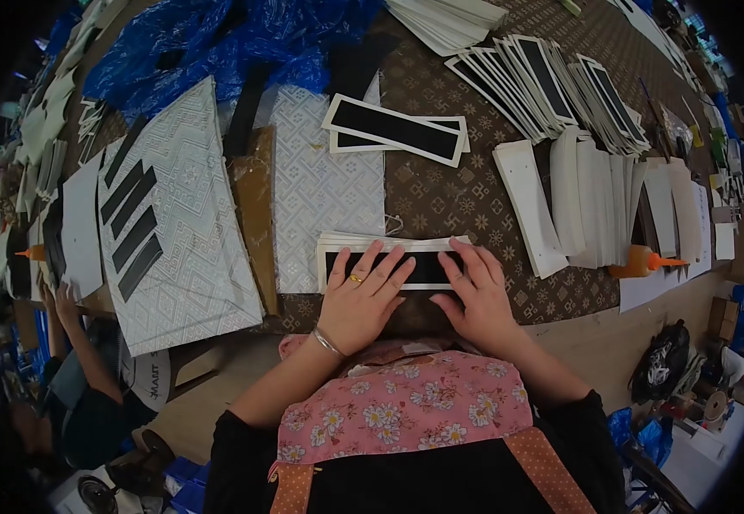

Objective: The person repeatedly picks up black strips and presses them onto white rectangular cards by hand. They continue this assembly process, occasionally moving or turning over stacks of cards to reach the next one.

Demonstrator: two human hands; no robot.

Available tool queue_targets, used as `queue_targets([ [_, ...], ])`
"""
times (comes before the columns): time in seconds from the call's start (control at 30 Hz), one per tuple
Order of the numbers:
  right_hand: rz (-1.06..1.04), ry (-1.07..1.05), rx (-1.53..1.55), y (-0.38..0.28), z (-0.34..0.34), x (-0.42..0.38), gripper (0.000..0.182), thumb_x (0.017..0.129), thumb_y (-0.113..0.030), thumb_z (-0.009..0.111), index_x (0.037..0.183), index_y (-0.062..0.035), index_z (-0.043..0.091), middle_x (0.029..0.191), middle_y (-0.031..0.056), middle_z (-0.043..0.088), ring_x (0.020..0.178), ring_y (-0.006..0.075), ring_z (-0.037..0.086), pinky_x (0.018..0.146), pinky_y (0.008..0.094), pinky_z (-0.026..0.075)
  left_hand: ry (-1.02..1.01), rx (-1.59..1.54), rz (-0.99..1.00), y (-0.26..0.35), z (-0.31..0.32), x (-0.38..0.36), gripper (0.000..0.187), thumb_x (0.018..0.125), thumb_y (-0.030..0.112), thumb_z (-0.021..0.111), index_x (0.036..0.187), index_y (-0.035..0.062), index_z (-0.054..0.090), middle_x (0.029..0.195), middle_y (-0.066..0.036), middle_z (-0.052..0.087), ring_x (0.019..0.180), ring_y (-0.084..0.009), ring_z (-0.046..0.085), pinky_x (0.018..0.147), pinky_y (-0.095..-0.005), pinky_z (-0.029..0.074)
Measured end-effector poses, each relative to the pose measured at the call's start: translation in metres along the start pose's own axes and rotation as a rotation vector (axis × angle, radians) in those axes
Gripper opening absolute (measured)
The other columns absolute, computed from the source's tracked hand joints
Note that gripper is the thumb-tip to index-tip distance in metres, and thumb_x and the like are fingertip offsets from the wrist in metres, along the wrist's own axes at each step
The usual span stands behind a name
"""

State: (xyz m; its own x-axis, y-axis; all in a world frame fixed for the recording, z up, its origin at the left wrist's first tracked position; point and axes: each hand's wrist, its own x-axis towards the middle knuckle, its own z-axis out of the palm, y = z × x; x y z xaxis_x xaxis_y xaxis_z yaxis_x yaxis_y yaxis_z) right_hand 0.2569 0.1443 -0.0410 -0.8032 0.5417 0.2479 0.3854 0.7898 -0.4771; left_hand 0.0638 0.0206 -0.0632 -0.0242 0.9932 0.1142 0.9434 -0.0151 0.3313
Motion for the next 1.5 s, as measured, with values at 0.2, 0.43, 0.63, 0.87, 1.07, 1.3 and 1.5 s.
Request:
queue_targets([
  [0.2, -0.083, -0.069, 0.139, 0.006, 0.012, 0.015, 0.037, 0.079, -0.010, 0.075, 0.115, -0.0066, 0.068, 0.117, 0.0075, 0.063, 0.103, 0.0290, 0.060, 0.091, 0.0411, 0.050, 0.052, -0.064, -0.026, -0.001, 0.003, 0.003, 0.051, 0.087, 0.026, 0.069, 0.136, 0.0205, 0.058, 0.147, -0.001, 0.050, 0.139, -0.0232, 0.042, 0.114, -0.0502, 0.024],
  [0.43, -0.110, -0.078, 0.067, 0.015, 0.018, 0.028, 0.033, 0.077, -0.022, 0.078, 0.108, -0.0118, 0.073, 0.107, 0.0001, 0.065, 0.097, 0.0235, 0.059, 0.082, 0.0385, 0.049, 0.235, -0.210, -0.117, -0.004, 0.006, 0.008, 0.025, 0.082, 0.021, 0.074, 0.107, 0.0220, 0.075, 0.117, 0.002, 0.063, 0.133, -0.0260, 0.048, 0.105, -0.0470, 0.032],
  [0.63, -0.069, -0.024, -0.043, 0.029, 0.003, 0.021, 0.027, 0.072, -0.029, 0.081, 0.097, -0.0180, 0.078, 0.104, -0.0092, 0.070, 0.100, 0.0210, 0.056, 0.087, 0.0389, 0.043, 0.271, -0.025, -0.124, -0.035, -0.021, -0.006, 0.023, 0.078, 0.025, 0.078, 0.101, 0.0281, 0.078, 0.106, 0.008, 0.068, 0.134, -0.0299, 0.047, 0.104, -0.0499, 0.029],
  [0.87, -0.049, -0.022, -0.102, 0.040, -0.009, 0.010, 0.030, 0.070, -0.024, 0.084, 0.097, -0.0142, 0.077, 0.111, -0.0040, 0.070, 0.109, 0.0247, 0.056, 0.093, 0.0397, 0.042, 0.273, -0.094, -0.197, -0.060, -0.022, -0.031, 0.026, 0.081, 0.020, 0.077, 0.106, 0.0255, 0.077, 0.108, 0.007, 0.069, 0.134, -0.0314, 0.047, 0.104, -0.0483, 0.030],
  [1.07, -0.080, -0.273, 0.001, 0.013, -0.003, 0.033, 0.066, 0.072, -0.028, 0.083, 0.129, -0.0119, 0.055, 0.135, 0.0082, 0.055, 0.126, 0.0323, 0.048, 0.108, 0.0500, 0.032, 0.252, -0.228, -0.199, -0.068, -0.035, -0.030, 0.031, 0.082, 0.014, 0.074, 0.112, 0.0214, 0.073, 0.115, 0.001, 0.066, 0.134, -0.0328, 0.047, 0.104, -0.0480, 0.032],
  [1.3, -0.100, -0.204, 0.061, 0.009, -0.021, 0.060, 0.065, 0.073, -0.026, 0.081, 0.131, -0.0104, 0.056, 0.131, 0.0091, 0.057, 0.123, 0.0321, 0.049, 0.109, 0.0509, 0.030, 0.438, -0.114, -0.432, -0.180, -0.075, 0.051, 0.053, 0.083, 0.027, 0.074, 0.130, 0.0101, 0.058, 0.124, -0.015, 0.059, 0.124, -0.0389, 0.051, 0.101, -0.0531, 0.041],
  [1.5, -0.008, 0.056, -0.209, 0.037, -0.034, 0.104, 0.076, 0.075, -0.025, 0.081, 0.140, -0.0084, 0.048, 0.153, 0.0155, 0.037, 0.139, 0.0358, 0.034, 0.114, 0.0526, 0.024, 0.164, 0.282, -0.760, -0.227, -0.078, 0.116, 0.081, 0.081, 0.042, 0.074, 0.144, 0.0040, 0.040, 0.130, -0.017, 0.060, 0.123, -0.0348, 0.054, 0.103, -0.0525, 0.039],
])
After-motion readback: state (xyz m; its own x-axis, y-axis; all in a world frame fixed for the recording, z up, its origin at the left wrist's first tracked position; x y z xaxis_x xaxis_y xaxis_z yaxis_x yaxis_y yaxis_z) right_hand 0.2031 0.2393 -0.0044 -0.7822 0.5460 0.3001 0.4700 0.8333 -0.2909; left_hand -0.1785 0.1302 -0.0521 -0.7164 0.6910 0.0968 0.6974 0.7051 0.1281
